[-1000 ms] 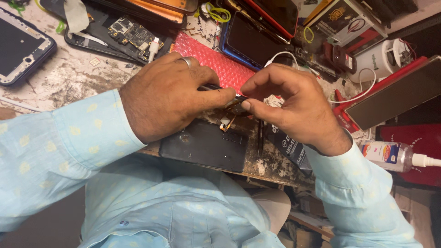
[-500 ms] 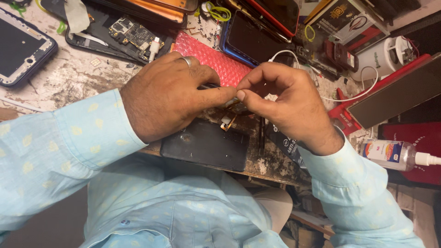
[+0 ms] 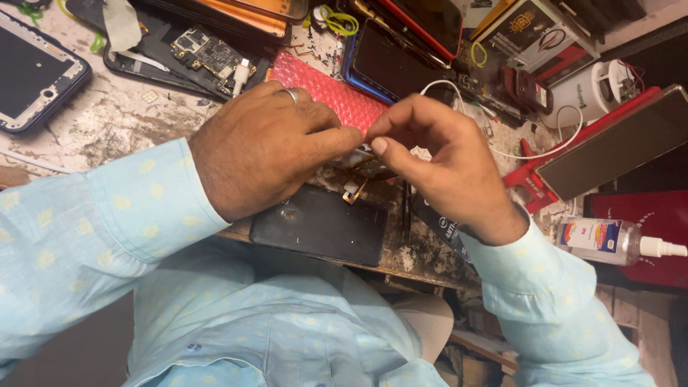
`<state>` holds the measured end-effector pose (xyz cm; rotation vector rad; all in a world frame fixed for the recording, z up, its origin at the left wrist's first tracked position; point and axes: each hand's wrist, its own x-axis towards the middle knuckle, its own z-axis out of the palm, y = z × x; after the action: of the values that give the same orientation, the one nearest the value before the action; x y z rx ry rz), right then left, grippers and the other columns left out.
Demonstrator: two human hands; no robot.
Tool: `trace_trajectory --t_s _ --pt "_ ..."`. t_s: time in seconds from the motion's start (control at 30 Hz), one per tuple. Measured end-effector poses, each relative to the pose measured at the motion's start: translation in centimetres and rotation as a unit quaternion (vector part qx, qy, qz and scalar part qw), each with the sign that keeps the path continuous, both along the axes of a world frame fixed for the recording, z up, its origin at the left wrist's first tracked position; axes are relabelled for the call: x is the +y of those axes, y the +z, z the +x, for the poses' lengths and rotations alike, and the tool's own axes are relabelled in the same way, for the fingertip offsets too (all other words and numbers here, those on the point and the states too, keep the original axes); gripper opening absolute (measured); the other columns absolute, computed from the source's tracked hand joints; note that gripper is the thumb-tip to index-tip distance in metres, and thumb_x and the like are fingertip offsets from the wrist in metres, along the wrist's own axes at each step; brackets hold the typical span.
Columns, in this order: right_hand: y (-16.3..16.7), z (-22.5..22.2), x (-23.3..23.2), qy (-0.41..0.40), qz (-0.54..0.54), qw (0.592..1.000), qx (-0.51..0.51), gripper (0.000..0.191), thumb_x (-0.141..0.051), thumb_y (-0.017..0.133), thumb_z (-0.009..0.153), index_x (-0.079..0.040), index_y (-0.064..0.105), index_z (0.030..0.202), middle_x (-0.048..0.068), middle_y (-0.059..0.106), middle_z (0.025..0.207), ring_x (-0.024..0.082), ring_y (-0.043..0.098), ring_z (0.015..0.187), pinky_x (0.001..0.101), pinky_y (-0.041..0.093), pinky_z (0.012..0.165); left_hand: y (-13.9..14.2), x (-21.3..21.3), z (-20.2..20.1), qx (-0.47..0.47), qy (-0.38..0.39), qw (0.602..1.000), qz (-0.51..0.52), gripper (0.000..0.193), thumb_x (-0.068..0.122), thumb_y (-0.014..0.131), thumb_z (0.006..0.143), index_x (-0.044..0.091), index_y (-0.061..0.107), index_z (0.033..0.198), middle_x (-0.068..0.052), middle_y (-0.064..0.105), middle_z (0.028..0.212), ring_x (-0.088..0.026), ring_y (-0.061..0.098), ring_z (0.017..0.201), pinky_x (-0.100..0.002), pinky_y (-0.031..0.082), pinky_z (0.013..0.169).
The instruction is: The person disassembles a smartphone, removes the battery, and then reassembles it by applying adhesive to the back cover and securing it with a rubber band. The person handles the phone, battery, adhesive, and rubber band during the process.
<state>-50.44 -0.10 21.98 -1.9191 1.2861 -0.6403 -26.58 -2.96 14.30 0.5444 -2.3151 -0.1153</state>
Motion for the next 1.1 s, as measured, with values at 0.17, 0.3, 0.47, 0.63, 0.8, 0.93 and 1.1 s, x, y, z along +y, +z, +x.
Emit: trace_trajectory --t_s 0.17,0.3,0.47,0.63,0.8,0.93,1.1 --pt "-0.6 0.0 1.2 0.037 -0.188 0.977 0.099 0.009 -0.004 0.075 0.097 0.000 0.072 0.105 0.009 0.075 0.101 0.016 0.073 0.092 0.0266 0.058 0.082 0.1 0.0 -0.1 0.024 -0.006 0.999 0.021 0.021 0.016 0.068 0.093 0.011 0.062 0.112 -0.006 0.068 0.095 -0.028 0.066 0.089 -0.044 0.046 0.079" --pt "-1.3 0.3 1.6 0.022 -0.227 0.969 0.098 0.009 -0.002 0.075 0.096 0.001 0.072 0.104 0.011 0.074 0.103 0.018 0.074 0.095 0.0278 0.058 0.084 0.3 -0.1 -0.2 0.010 0.002 1.000 0.014 0.020 0.017 0.067 0.093 0.010 0.062 0.111 -0.006 0.068 0.092 -0.028 0.065 0.088 -0.043 0.046 0.079" --pt "-1.8 0.1 1.8 -0.026 -0.122 0.992 -0.018 0.017 -0.001 0.075 0.095 -0.001 0.070 0.112 0.010 0.073 0.105 0.018 0.073 0.096 0.0282 0.060 0.087 0.4 0.2 -0.1 0.031 0.002 0.999 0.004 0.020 0.017 0.068 0.094 0.010 0.062 0.112 -0.005 0.067 0.093 -0.027 0.065 0.085 -0.042 0.046 0.077" --pt "-2.0 -0.4 2.2 0.056 -0.292 0.950 0.096 0.022 0.005 0.076 0.094 -0.002 0.069 0.113 0.011 0.073 0.109 0.021 0.073 0.100 0.0314 0.059 0.090 0.4 0.1 -0.2 0.017 0.012 1.000 0.008 0.022 0.018 0.070 0.093 0.009 0.059 0.109 -0.006 0.065 0.087 -0.028 0.064 0.082 -0.044 0.045 0.075" --pt "-2.0 -0.3 2.1 0.082 -0.349 0.921 0.153 0.025 0.008 0.076 0.091 -0.002 0.067 0.113 0.012 0.072 0.106 0.024 0.070 0.094 0.0343 0.057 0.084 0.4 0.1 -0.3 0.008 0.019 1.000 0.019 0.022 0.018 0.071 0.092 0.009 0.058 0.108 -0.006 0.065 0.084 -0.029 0.063 0.080 -0.045 0.045 0.075" --pt "-2.1 -0.2 2.1 0.070 -0.327 0.932 0.139 0.025 0.010 0.073 0.092 -0.002 0.067 0.113 0.010 0.072 0.103 0.021 0.070 0.093 0.0334 0.057 0.084 0.4 0.1 -0.4 0.019 0.015 0.999 0.026 0.028 0.018 0.073 0.091 0.008 0.058 0.113 -0.008 0.066 0.086 -0.031 0.064 0.080 -0.046 0.046 0.075" --pt "-2.0 -0.6 1.4 0.030 -0.252 0.967 0.028 0.028 0.005 0.072 0.100 -0.003 0.061 0.125 0.009 0.071 0.111 0.018 0.073 0.099 0.0303 0.062 0.088 1.6 0.1 0.3 0.055 0.027 0.997 0.043 0.039 0.017 0.077 0.091 0.005 0.057 0.123 -0.011 0.067 0.092 -0.034 0.064 0.083 -0.047 0.047 0.074"
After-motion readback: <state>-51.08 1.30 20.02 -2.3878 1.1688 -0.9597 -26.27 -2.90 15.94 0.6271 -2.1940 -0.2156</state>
